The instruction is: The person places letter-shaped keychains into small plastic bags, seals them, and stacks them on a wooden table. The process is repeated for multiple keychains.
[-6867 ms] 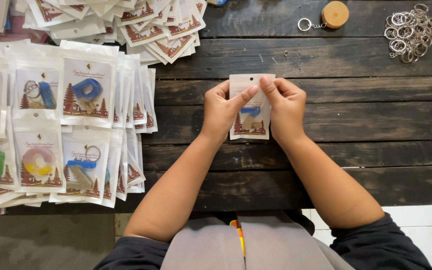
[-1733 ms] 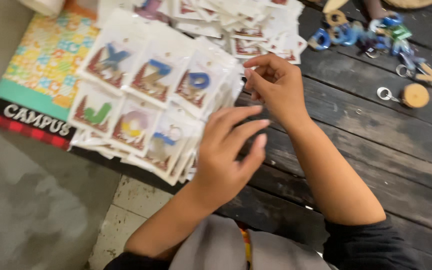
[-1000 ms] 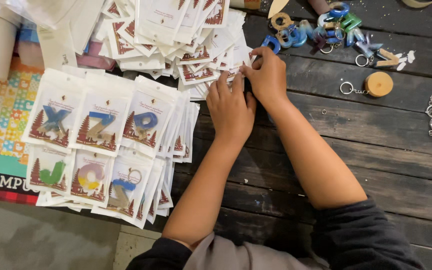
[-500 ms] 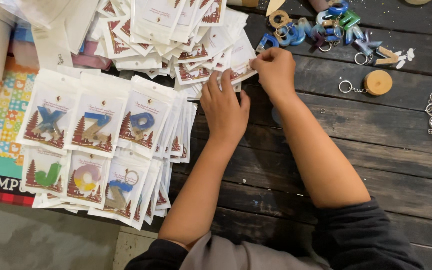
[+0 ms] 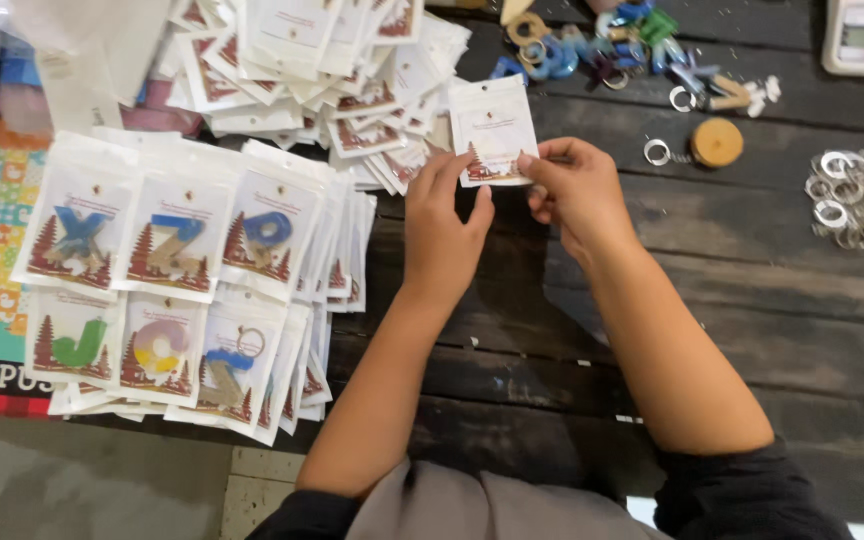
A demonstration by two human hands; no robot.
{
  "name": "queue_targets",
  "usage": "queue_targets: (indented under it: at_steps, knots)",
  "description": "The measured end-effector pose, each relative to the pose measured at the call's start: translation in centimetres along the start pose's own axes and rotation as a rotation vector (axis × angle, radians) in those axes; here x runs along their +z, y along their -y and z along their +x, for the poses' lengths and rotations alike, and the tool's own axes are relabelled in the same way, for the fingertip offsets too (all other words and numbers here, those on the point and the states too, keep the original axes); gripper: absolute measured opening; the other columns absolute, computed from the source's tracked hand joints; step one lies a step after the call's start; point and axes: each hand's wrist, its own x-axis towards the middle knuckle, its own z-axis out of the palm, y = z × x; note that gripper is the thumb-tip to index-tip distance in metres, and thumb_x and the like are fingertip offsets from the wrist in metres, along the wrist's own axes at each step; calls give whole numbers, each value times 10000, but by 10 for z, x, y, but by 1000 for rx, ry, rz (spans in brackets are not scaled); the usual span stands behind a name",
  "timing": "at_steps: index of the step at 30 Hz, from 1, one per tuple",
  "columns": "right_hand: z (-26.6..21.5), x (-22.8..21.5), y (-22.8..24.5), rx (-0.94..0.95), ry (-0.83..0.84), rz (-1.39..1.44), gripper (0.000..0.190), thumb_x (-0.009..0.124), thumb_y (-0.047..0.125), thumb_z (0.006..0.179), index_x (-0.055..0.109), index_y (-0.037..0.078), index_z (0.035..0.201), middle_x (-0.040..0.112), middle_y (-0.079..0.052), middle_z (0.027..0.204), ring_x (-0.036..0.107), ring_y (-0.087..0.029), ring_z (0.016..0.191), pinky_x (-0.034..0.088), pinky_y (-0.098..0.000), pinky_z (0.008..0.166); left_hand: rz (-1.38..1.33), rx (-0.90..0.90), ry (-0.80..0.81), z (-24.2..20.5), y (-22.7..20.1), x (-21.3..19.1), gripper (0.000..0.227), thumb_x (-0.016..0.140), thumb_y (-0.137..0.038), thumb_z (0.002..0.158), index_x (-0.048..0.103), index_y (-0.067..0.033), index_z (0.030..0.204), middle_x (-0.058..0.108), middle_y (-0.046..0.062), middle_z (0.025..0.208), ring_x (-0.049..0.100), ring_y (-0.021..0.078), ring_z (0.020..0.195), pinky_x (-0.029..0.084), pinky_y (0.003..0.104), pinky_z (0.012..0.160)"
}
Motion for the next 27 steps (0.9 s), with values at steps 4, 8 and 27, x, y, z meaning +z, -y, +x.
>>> queue_targets:
  at_steps: [4, 8, 27]
  knots:
    - [-38, -22, -6, -133, 0, -144, 358, 656, 74, 765, 434, -27, 1027, 494, -86, 640, 498, -140, 401, 370, -191, 298, -26, 101, 79, -22, -5, -8, 298, 609, -84, 787, 530, -56, 1073, 490, 117, 1076, 496, 303, 1031, 419, 404, 877]
    - [-70, -47, -31, -259, -14, -426, 295, 664, 71, 754, 502, 36, 997, 533, -80, 629, 507, -129, 455, 393, -201, 375, -63, 200, 237, -47, -5, -14, 270, 634, -80, 774, 552, -32, 1027, 511, 127, 1040, 509, 309, 1007, 426, 410, 860]
    - [-147, -59, -67, -747, -185, -1145, 135, 645, 146, 777, 619, 144, 909, 479, -26, 802, 499, -206, 695, 426, -307, 641, 302, 505, 341, -114, -3, -12, 333, 636, -253, 765, 532, 2, 952, 477, 184, 1068, 448, 334, 1025, 401, 407, 873]
